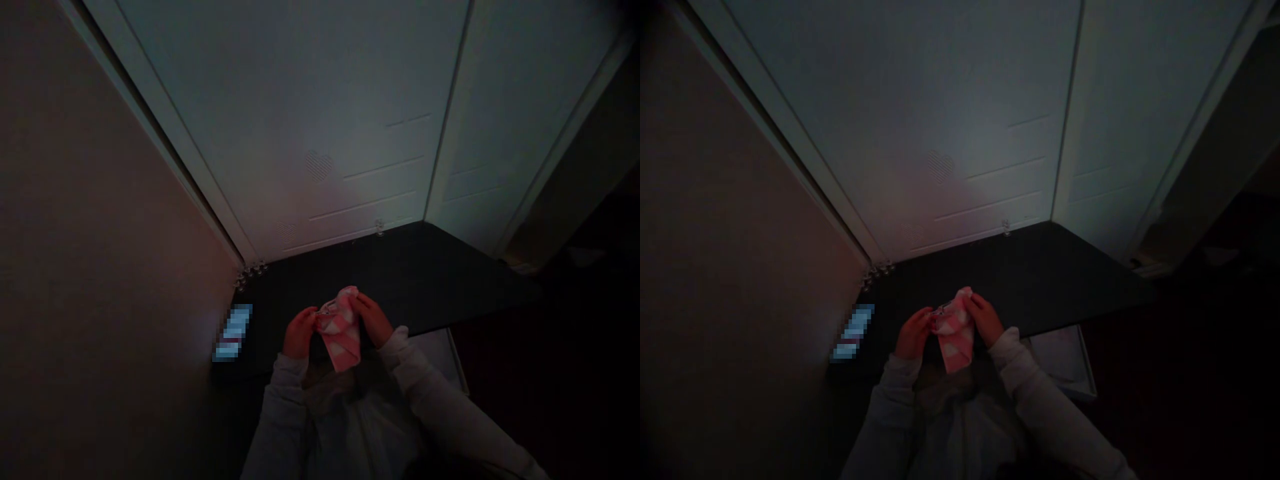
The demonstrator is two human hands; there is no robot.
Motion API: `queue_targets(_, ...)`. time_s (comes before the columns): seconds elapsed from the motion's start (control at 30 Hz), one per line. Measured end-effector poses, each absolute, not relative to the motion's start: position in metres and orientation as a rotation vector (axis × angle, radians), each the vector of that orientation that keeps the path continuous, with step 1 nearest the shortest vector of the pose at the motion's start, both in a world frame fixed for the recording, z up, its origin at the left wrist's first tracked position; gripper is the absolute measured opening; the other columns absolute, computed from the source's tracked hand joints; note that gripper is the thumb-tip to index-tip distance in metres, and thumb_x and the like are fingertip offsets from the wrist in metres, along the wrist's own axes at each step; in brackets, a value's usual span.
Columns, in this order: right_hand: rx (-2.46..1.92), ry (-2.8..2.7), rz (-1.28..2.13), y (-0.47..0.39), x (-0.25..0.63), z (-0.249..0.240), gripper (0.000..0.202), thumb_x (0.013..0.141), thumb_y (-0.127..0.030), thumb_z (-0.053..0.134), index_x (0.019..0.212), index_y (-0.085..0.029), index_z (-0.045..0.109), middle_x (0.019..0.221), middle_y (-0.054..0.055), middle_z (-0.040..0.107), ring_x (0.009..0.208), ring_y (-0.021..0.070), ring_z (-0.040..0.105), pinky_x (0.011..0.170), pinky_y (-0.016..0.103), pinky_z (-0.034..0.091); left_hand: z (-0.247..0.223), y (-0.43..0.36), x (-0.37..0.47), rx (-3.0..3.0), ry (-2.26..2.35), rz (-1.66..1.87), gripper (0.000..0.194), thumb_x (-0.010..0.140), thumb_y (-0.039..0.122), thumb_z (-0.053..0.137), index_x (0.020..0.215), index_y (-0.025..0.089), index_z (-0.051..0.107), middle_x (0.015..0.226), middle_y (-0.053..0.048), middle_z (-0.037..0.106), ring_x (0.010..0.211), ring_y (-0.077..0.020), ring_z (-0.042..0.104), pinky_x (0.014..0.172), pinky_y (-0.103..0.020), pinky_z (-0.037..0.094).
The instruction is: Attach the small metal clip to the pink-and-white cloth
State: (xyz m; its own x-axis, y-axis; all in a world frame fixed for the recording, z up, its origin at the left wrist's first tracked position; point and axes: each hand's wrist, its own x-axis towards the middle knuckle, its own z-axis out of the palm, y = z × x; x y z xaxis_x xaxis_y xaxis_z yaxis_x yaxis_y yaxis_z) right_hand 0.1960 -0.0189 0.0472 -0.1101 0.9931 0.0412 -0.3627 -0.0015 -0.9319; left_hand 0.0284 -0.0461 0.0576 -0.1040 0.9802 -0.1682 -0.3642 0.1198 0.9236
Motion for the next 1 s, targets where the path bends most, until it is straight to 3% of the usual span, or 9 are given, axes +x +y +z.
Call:
queue_targets(0.27, -1.052, -1.118, 1.182, -0.015, 0.197, 0.039, 0.027, 0.070, -0.039, 0.050, 0.082, -0.016, 0.059, 0.083, 0.003, 0.057, 0.082, 0.0171, 0.050, 0.075, 0.029, 0.038, 0.061, -0.047, 0.026, 0.703, 0.991, 1.335, 0.028, 0.058, 0.024, 0.064, 0.082, 0.010, 0.059, 0.069, -0.005, 0.063, 0.058, -0.0107, 0.055, 0.056, -0.024, 0.040)
queue_targets(0.47, -0.897, -1.248, 1.324, -0.019, 0.197, 0.042, 0.022, 0.071, -0.034, 0.050, 0.084, -0.017, 0.058, 0.083, 0.001, 0.057, 0.080, 0.0150, 0.050, 0.074, 0.027, 0.038, 0.059, -0.047, 0.027, 0.704, 1.029, 1.332, 0.028, 0.057, 0.023, 0.064, 0.081, 0.010, 0.058, 0.065, -0.003, 0.062, 0.051, -0.0087, 0.053, 0.049, -0.021, 0.038)
queue_targets(0.63, -0.909, -1.265, 1.350, -0.019, 0.197, 0.041, 0.016, 0.069, -0.026, 0.051, 0.080, -0.017, 0.058, 0.080, 0.000, 0.058, 0.079, 0.0150, 0.051, 0.074, 0.028, 0.039, 0.059, -0.046, 0.024, 0.632, 1.015, 1.359, 0.027, 0.057, 0.021, 0.065, 0.081, 0.012, 0.056, 0.065, -0.003, 0.063, 0.058, -0.0113, 0.057, 0.055, -0.024, 0.041)
queue_targets(1.0, -0.840, -1.437, 1.358, -0.017, 0.191, 0.033, 0.032, 0.069, -0.028, 0.053, 0.099, -0.019, 0.054, 0.097, 0.004, 0.058, 0.090, 0.0178, 0.052, 0.081, 0.032, 0.039, 0.059, -0.047, 0.022, 0.641, 0.995, 1.321, 0.024, 0.057, 0.021, 0.064, 0.079, 0.011, 0.058, 0.065, -0.004, 0.063, 0.058, -0.0114, 0.057, 0.056, -0.023, 0.041)
